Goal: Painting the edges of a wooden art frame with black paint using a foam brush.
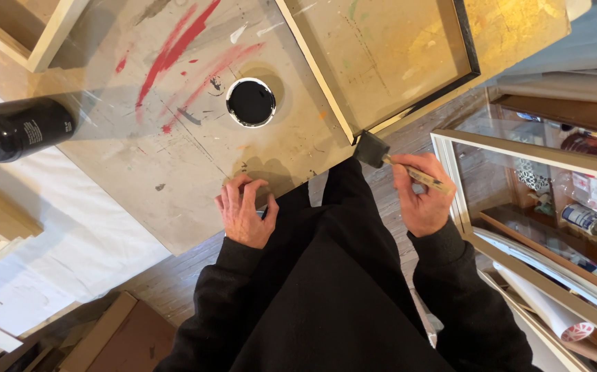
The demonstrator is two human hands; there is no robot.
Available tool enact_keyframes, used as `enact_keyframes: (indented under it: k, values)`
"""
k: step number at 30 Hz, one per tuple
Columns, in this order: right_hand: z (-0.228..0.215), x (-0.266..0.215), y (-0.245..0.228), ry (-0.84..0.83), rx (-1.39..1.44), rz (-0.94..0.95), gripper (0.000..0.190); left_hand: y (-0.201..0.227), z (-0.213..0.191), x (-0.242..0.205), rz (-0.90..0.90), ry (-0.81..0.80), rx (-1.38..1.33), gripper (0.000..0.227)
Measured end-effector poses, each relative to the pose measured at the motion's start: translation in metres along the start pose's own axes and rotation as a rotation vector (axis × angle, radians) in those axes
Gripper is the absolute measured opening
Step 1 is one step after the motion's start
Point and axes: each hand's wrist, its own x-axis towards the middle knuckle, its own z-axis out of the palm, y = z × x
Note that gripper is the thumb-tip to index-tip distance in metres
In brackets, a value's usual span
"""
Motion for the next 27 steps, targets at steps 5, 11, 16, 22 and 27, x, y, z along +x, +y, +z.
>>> enact_keyframes:
  k: [5, 11, 16, 22, 27]
  values:
    - [0.002, 0.004, 0.001, -0.009, -0.061, -0.013, 0.012, 0.0, 0.002, -0.001, -0.001, 0.006, 0.007, 0.033]
    - [-0.003, 0.006, 0.009, 0.016, -0.055, 0.022, 0.012, 0.004, 0.0, 0.001, -0.001, 0.01, 0.004, 0.033]
    - [-0.006, 0.007, 0.006, 0.042, 0.028, 0.048, 0.011, 0.003, -0.001, 0.002, -0.024, 0.0, 0.015, 0.034]
    - [-0.01, 0.009, 0.019, -0.01, -0.165, -0.051, 0.012, 0.003, 0.0, 0.002, -0.002, 0.004, 0.031, 0.034]
    - [-0.021, 0.012, 0.013, 0.098, 0.001, 0.042, 0.009, 0.003, 0.001, 0.002, -0.025, -0.017, 0.019, 0.034]
